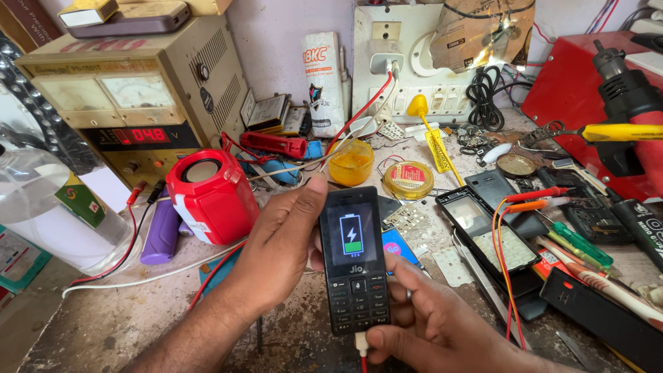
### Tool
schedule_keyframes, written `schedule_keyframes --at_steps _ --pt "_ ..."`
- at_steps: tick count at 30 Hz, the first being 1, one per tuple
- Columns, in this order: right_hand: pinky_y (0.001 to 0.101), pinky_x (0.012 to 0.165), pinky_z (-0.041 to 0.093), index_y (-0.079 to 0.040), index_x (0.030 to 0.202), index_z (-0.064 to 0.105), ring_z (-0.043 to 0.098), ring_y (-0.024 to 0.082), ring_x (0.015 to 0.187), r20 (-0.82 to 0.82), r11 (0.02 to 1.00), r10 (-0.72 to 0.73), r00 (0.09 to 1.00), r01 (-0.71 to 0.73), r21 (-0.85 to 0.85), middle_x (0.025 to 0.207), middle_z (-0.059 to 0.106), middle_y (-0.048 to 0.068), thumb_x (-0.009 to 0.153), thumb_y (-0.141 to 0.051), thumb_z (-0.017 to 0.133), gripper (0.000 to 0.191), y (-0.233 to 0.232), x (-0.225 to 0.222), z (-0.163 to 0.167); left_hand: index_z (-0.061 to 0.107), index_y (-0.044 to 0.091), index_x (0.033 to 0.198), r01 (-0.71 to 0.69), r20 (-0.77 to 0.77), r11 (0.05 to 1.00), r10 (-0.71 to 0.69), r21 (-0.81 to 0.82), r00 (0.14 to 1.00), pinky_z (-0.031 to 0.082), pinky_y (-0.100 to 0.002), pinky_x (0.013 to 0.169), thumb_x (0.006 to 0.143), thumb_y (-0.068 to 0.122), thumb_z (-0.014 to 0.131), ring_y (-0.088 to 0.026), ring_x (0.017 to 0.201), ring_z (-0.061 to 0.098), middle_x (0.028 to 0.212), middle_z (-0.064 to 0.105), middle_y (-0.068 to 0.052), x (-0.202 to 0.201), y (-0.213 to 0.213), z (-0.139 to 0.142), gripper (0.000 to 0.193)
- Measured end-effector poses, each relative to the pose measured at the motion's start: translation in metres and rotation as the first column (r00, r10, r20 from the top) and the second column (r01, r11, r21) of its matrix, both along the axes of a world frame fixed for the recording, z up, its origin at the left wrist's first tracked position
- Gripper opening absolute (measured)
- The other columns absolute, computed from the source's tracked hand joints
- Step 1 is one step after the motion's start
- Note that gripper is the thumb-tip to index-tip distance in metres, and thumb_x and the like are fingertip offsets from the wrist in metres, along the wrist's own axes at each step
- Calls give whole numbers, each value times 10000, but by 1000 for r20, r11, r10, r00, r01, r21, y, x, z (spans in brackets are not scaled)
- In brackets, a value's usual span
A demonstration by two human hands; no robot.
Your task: The person tests two Jio feature phones by connecting them to a power supply and observing the boot-up screens. They handle the phones, remove and replace a battery, and compare the charging indicators on both devices.
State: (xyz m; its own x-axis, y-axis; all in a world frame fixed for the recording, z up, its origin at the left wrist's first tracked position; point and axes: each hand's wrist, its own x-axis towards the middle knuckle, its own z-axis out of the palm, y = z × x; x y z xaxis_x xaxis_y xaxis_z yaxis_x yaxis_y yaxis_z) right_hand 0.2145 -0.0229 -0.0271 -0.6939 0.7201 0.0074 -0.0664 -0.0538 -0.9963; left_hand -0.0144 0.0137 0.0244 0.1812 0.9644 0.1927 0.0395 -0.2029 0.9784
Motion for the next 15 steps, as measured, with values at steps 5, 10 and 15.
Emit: schedule_keyframes --at_steps 5,10,15 --pt "318 802 600 -192 1670 156 685 137 982 23 1000 -11 1000 11 -18 1371 631 77 977 -43 627 852 -5 1 -5 637 56 766 -66 -88 998 68 20 994 453 -243 426 1071 487 390 -76 503 539 610 555 -3 -3 2 -2 583" --pt "322 878 591 -196 1637 107 710 163 1047 -80 993 -56 995 48 -106 1376 610 106 1004 -68 610 819 -19 -4 -19 675 21 853 58 -19 997 -57 49 998 476 -270 433 1075 405 371 -114 473 569 594 593 -41 -4 1 0 538" --pt "324 827 579 -263 1645 78 699 173 950 -118 976 -53 992 27 -216 1325 636 119 1003 -26 584 851 -16 -5 -31 702 8 943 23 -52 1000 -23 -16 998 500 -293 443 1055 372 363 -133 475 592 617 631 -51 -1 -1 5 510"
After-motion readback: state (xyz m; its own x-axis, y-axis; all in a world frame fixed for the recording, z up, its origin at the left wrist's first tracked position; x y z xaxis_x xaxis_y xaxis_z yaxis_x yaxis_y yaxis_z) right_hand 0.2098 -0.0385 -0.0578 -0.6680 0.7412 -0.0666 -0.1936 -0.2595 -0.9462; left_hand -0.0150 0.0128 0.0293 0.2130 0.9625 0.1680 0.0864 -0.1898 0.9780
